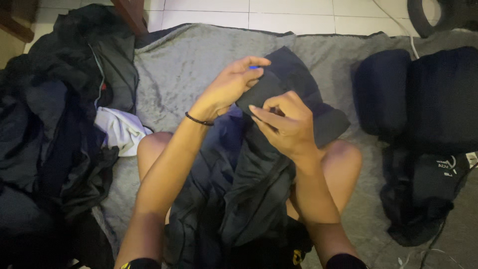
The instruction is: The person sits cross-legged on a mat and packs a dark grey jacket into a small black stuff sack. They fold the jacket, roll it tightly, and stuff it into the bag, then pull the drawstrings to close it.
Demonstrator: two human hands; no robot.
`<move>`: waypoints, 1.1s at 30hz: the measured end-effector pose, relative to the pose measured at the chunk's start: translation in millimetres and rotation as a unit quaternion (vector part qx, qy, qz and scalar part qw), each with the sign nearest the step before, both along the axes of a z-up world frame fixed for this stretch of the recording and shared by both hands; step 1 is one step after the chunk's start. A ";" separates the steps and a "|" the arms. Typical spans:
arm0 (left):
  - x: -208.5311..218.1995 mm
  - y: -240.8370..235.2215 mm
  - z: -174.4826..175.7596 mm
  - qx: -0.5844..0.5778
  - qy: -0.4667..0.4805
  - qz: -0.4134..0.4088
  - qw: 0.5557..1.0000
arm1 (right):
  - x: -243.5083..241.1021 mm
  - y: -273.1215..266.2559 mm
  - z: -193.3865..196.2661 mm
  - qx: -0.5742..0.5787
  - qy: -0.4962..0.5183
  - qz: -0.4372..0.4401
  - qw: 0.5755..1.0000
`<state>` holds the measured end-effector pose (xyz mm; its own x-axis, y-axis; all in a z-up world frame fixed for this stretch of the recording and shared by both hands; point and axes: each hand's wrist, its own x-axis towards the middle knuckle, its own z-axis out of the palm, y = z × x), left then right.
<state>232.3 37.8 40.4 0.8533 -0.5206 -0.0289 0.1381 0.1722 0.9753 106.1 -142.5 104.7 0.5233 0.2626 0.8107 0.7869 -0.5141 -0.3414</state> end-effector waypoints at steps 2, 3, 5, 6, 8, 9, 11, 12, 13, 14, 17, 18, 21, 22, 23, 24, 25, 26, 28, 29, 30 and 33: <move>-8.3 -5.9 15.1 -0.015 0.055 0.032 0.998 | 4.2 2.2 -10.0 -0.018 -0.045 -0.038 0.998; -8.3 -4.8 16.6 -0.015 0.056 0.032 0.998 | 5.3 2.8 -11.1 -0.018 -0.044 -0.038 0.998; -8.4 -1.7 19.3 -0.035 0.023 0.039 0.998 | 7.8 4.6 -13.6 -0.045 -0.036 -0.045 0.997; -18.4 1.3 40.1 -0.035 0.024 0.040 0.998 | 5.6 -1.4 -16.5 -0.045 -0.035 -0.044 0.997; -37.5 7.0 83.0 0.049 0.038 0.000 0.998 | 1.6 -13.5 -21.6 -0.145 0.086 -0.005 0.986; -40.3 11.1 82.4 0.050 0.040 0.000 0.998 | 1.0 -16.0 -15.1 -0.144 0.088 -0.005 0.986; -44.4 17.9 81.9 0.048 -0.052 -0.105 0.992 | 1.1 -22.5 -1.0 -0.013 0.135 0.011 0.991; -49.4 18.3 80.2 0.048 -0.051 -0.106 0.992 | 4.7 -30.3 -2.4 -0.014 0.136 0.010 0.991; -55.1 18.8 78.0 0.030 -0.112 -0.138 0.984 | 8.3 -38.1 -3.6 -0.002 0.167 0.002 0.986; -60.9 19.6 75.9 0.012 -0.174 -0.168 0.970 | 11.9 -45.7 -4.8 0.009 0.197 -0.006 0.980; -81.6 9.1 97.9 0.055 -0.224 -0.167 0.959 | -2.0 -43.0 32.2 -0.069 0.495 0.004 0.866; -83.2 5.6 91.0 0.054 -0.223 -0.168 0.959 | -1.0 -41.2 24.8 -0.069 0.496 0.003 0.865; -87.9 -9.0 65.6 0.110 -0.280 -0.030 0.953 | 6.8 -48.9 -3.7 -0.132 0.527 -0.051 0.838; -90.1 -13.5 55.2 0.152 -0.319 0.077 0.932 | 13.8 -57.5 -16.8 -0.146 0.503 -0.093 0.847; -91.6 -16.6 45.6 0.194 -0.356 0.183 0.896 | 21.8 -64.8 -30.1 -0.159 0.474 -0.135 0.855; -105.7 -21.5 37.3 0.195 -0.357 0.182 0.895 | 19.1 -65.0 -21.0 -0.157 0.474 -0.135 0.856; -118.8 -25.9 29.3 0.190 -0.254 0.166 0.934 | 18.1 -64.8 -11.6 -0.060 0.474 -0.112 0.871; -131.8 -30.3 21.0 0.183 -0.147 0.147 0.961 | 17.1 -64.6 -2.4 0.037 0.469 -0.088 0.878; -153.9 -31.7 12.0 0.213 -0.036 0.034 0.976 | 17.7 -78.5 -25.0 0.061 0.470 -0.068 0.878; -164.7 -33.4 7.2 0.237 0.075 -0.081 0.965 | 17.6 -86.5 -36.0 0.085 0.470 -0.048 0.877; -157.7 -34.2 -10.4 0.235 0.075 -0.084 0.966 | 17.2 -95.2 -47.0 0.084 0.470 -0.052 0.877; -130.6 -28.8 -43.8 0.372 0.112 -0.226 0.893 | 10.0 -111.5 -65.2 0.159 0.471 0.013 0.868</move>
